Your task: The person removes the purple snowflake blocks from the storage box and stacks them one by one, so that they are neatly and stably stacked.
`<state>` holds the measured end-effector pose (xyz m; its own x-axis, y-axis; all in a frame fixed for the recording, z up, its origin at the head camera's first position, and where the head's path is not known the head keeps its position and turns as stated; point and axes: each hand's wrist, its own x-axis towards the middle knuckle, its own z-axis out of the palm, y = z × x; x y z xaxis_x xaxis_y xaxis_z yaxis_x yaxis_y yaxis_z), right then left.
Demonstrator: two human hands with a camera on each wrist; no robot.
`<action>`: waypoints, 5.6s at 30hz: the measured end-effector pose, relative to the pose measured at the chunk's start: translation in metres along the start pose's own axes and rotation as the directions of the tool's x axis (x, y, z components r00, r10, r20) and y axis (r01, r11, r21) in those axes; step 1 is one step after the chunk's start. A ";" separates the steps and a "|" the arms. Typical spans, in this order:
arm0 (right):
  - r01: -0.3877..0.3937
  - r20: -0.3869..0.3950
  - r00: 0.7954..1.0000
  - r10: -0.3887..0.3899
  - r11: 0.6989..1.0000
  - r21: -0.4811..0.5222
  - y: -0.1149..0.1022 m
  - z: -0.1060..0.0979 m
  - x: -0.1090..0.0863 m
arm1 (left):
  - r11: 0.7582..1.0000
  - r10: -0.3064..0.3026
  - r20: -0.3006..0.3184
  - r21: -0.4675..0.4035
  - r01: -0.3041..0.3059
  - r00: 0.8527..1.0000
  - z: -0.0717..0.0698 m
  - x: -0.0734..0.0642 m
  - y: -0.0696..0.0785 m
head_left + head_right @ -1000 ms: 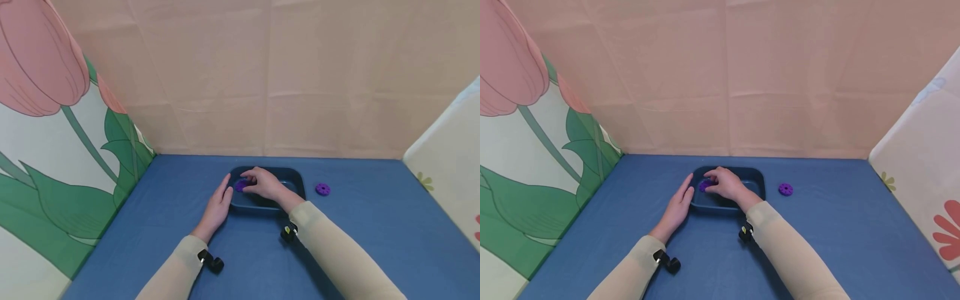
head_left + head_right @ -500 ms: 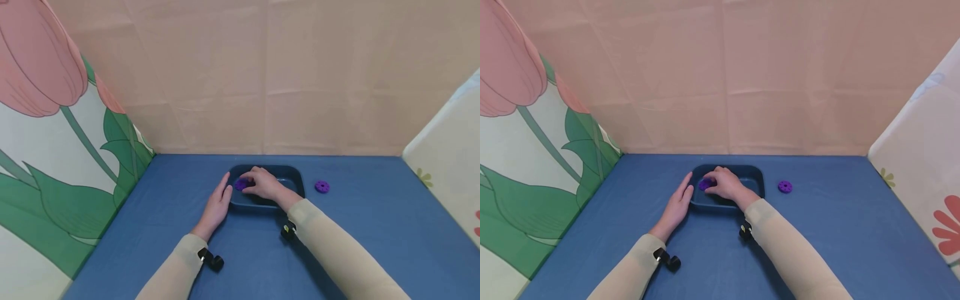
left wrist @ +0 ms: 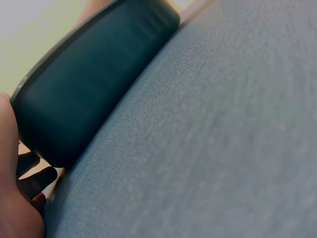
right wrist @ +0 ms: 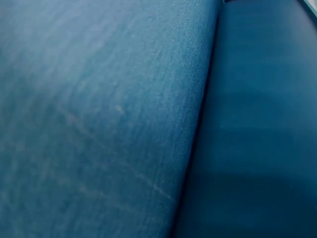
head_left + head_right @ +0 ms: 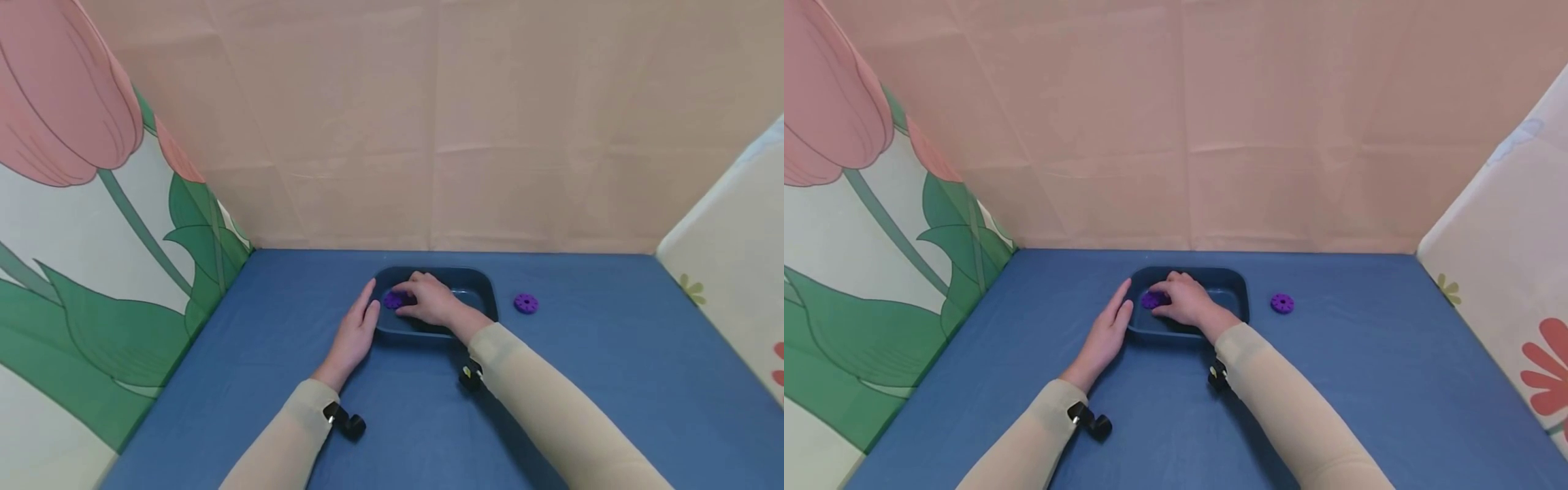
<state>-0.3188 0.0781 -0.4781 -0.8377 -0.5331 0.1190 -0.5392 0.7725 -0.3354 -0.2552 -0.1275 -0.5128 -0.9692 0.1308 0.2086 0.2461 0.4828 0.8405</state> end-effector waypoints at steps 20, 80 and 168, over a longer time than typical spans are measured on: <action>-0.011 0.018 1.000 0.012 1.000 -0.017 0.001 0.004 0.000 | 1.000 0.010 -0.006 -0.014 -0.010 1.000 0.000 0.000 0.000; -0.113 -0.115 0.984 0.135 0.976 0.185 0.001 -0.023 -0.018 | 1.000 -0.008 -0.001 -0.019 0.007 1.000 0.008 -0.006 0.004; -0.381 -0.106 0.888 0.446 0.847 0.372 0.134 -0.088 -0.179 | 1.000 -0.001 0.013 -0.025 0.001 1.000 -0.003 -0.014 0.010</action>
<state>-0.2486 0.3077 -0.4617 -0.9942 -0.0920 0.0555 -0.1052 0.7287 -0.6767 -0.2393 -0.1271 -0.5063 -0.9692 0.1420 0.2011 0.2445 0.4608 0.8532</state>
